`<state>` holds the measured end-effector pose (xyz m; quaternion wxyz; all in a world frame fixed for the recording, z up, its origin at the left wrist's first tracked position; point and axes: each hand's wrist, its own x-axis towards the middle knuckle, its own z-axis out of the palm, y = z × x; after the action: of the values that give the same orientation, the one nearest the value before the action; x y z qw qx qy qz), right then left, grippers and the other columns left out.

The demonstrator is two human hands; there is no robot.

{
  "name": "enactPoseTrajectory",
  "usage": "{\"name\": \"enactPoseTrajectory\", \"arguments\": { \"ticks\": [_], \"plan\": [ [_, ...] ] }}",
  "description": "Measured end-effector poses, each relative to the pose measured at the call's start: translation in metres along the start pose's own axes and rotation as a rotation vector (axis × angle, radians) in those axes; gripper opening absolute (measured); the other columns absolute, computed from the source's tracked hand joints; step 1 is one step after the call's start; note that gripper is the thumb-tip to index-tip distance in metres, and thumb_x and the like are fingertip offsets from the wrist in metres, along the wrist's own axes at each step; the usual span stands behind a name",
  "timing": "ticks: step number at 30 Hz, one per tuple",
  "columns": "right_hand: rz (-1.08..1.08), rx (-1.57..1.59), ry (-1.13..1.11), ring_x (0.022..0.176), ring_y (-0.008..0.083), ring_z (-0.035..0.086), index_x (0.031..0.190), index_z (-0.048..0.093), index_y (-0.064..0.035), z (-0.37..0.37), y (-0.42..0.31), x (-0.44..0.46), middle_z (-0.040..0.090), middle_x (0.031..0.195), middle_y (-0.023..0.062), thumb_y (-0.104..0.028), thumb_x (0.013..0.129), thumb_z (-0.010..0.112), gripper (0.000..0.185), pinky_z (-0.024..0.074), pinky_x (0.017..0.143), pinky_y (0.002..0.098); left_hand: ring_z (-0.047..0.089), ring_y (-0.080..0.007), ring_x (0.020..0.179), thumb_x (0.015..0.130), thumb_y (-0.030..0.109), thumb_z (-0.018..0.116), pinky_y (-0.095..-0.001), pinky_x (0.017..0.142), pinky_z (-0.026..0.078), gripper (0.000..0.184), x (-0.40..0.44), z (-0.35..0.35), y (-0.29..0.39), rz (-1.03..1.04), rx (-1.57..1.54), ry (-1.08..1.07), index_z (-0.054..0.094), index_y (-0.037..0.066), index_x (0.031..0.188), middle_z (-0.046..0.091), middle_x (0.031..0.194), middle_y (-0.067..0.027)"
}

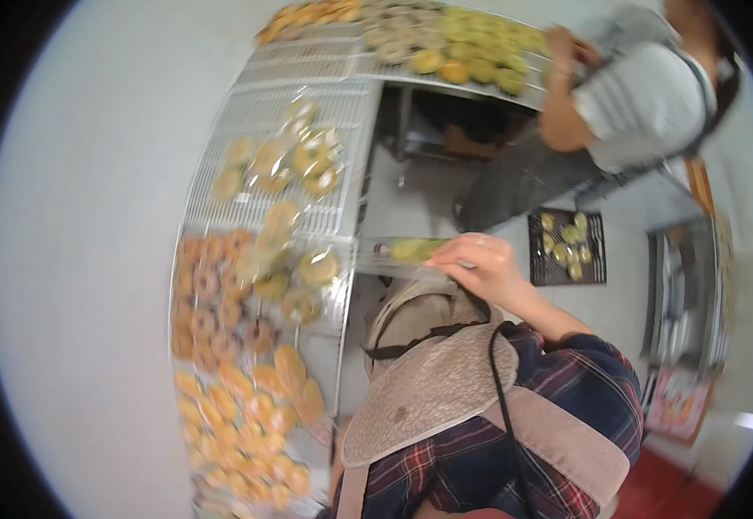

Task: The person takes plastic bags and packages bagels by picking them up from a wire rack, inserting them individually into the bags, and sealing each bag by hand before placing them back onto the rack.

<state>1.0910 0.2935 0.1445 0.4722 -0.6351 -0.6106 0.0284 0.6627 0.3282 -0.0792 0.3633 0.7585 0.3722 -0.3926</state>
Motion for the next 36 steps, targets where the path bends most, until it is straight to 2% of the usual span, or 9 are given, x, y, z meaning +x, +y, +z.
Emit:
{"name": "enactPoseTrajectory", "arguments": {
  "ticks": [3, 5, 8, 10, 14, 18, 25, 27, 36],
  "plan": [
    [-0.036, 0.092, -0.133, 0.073, 0.0214, 0.067, 0.077, 0.067, -0.0035, 0.009, -0.012, 0.009, 0.069, 0.079, 0.0073, -0.005, 0.073, 0.076, 0.010, 0.0526, 0.064, 0.0299, 0.055, -0.0341, 0.106, 0.083, 0.031, 0.070, -0.0400, 0.082, 0.047, 0.052, -0.055, -0.098, 0.098, 0.095, -0.649, 0.573, 0.053, 0.001, 0.122, 0.058, 0.115, -0.0195],
    [-0.052, 0.182, -0.219, 0.074, 0.0214, 0.067, 0.076, 0.066, -0.0028, 0.014, -0.020, 0.013, 0.069, 0.078, 0.0082, -0.004, 0.072, 0.076, 0.011, 0.0525, 0.065, 0.0295, 0.053, -0.0329, 0.114, 0.069, 0.016, 0.083, -0.0407, 0.093, 0.044, 0.073, -0.049, -0.139, 0.128, 0.528, -0.639, 1.320, 0.046, 0.004, 0.131, 0.049, 0.131, -0.0199],
    [-0.061, 0.272, -0.338, 0.076, 0.0208, 0.068, 0.074, 0.064, -0.0021, 0.014, -0.023, 0.005, 0.069, 0.078, 0.0094, -0.002, 0.073, 0.077, 0.013, 0.0525, 0.066, 0.0290, 0.057, -0.0291, 0.111, 0.068, 0.012, 0.083, -0.0406, 0.098, 0.042, 0.055, -0.033, -0.158, 0.143, 0.729, -0.817, 1.431, 0.057, 0.004, 0.117, 0.058, 0.120, -0.0168],
    [0.058, 0.374, -0.386, 0.077, 0.0204, 0.068, 0.072, 0.063, -0.0026, 0.010, -0.021, 0.000, 0.069, 0.080, 0.0087, -0.003, 0.074, 0.077, 0.014, 0.0528, 0.067, 0.0289, 0.063, -0.0261, 0.099, 0.067, 0.003, 0.081, -0.0394, 0.093, 0.047, 0.032, -0.012, -0.151, 0.138, 1.247, -0.935, 1.065, 0.064, 0.003, 0.094, 0.067, 0.101, -0.0138],
    [0.260, 0.482, -0.387, 0.079, 0.0178, 0.067, 0.083, 0.058, -0.0029, 0.014, -0.011, -0.014, 0.070, 0.083, 0.0080, -0.002, 0.083, 0.069, 0.011, 0.0518, 0.072, 0.0280, 0.066, -0.0234, 0.083, 0.067, -0.009, 0.077, -0.0357, 0.077, 0.054, 0.022, -0.021, -0.129, 0.157, 1.277, -1.463, 0.981, 0.063, 0.002, 0.080, 0.067, 0.082, -0.0121],
    [0.180, 0.323, -0.372, 0.077, 0.0159, 0.066, 0.084, 0.055, -0.0025, 0.026, -0.001, -0.008, 0.070, 0.081, 0.0082, -0.003, 0.087, 0.064, 0.010, 0.0512, 0.072, 0.0280, 0.063, -0.0201, 0.073, 0.077, -0.009, 0.069, -0.0349, 0.074, 0.053, 0.016, -0.019, -0.133, 0.167, 1.175, -1.409, 1.104, 0.056, 0.001, 0.080, 0.062, 0.077, -0.0101],
    [0.756, 0.556, -0.304, 0.057, 0.0073, 0.060, 0.081, 0.046, -0.0033, 0.057, 0.014, -0.009, 0.062, 0.064, 0.0048, -0.007, 0.093, 0.059, 0.018, 0.0455, 0.051, 0.0209, 0.057, -0.0120, 0.060, 0.096, 0.012, 0.053, -0.0250, 0.056, 0.048, 0.018, -0.017, -0.136, 0.184, 0.709, -1.825, 1.110, 0.042, 0.005, 0.084, 0.055, 0.069, -0.0064],
    [0.827, 0.599, -0.331, 0.053, 0.0063, 0.058, 0.081, 0.044, -0.0040, 0.065, 0.026, -0.011, 0.060, 0.061, 0.0039, -0.008, 0.093, 0.058, 0.019, 0.0433, 0.047, 0.0197, 0.052, -0.0107, 0.049, 0.099, 0.019, 0.048, -0.0240, 0.047, 0.043, 0.021, -0.012, -0.126, 0.184, 0.282, -1.750, 0.985, 0.042, 0.004, 0.085, 0.052, 0.065, -0.0049],
    [1.226, 0.592, -0.637, 0.049, 0.0113, 0.058, 0.085, 0.043, -0.0043, 0.061, 0.067, -0.046, 0.059, 0.060, 0.0066, -0.012, 0.094, 0.057, 0.019, 0.0456, 0.045, 0.0224, 0.058, -0.0108, 0.052, 0.097, 0.026, 0.051, -0.0250, 0.048, 0.045, 0.025, -0.024, -0.127, 0.177, -0.001, -1.531, 0.554, 0.044, 0.004, 0.092, 0.054, 0.070, -0.0053]
  ]
}}
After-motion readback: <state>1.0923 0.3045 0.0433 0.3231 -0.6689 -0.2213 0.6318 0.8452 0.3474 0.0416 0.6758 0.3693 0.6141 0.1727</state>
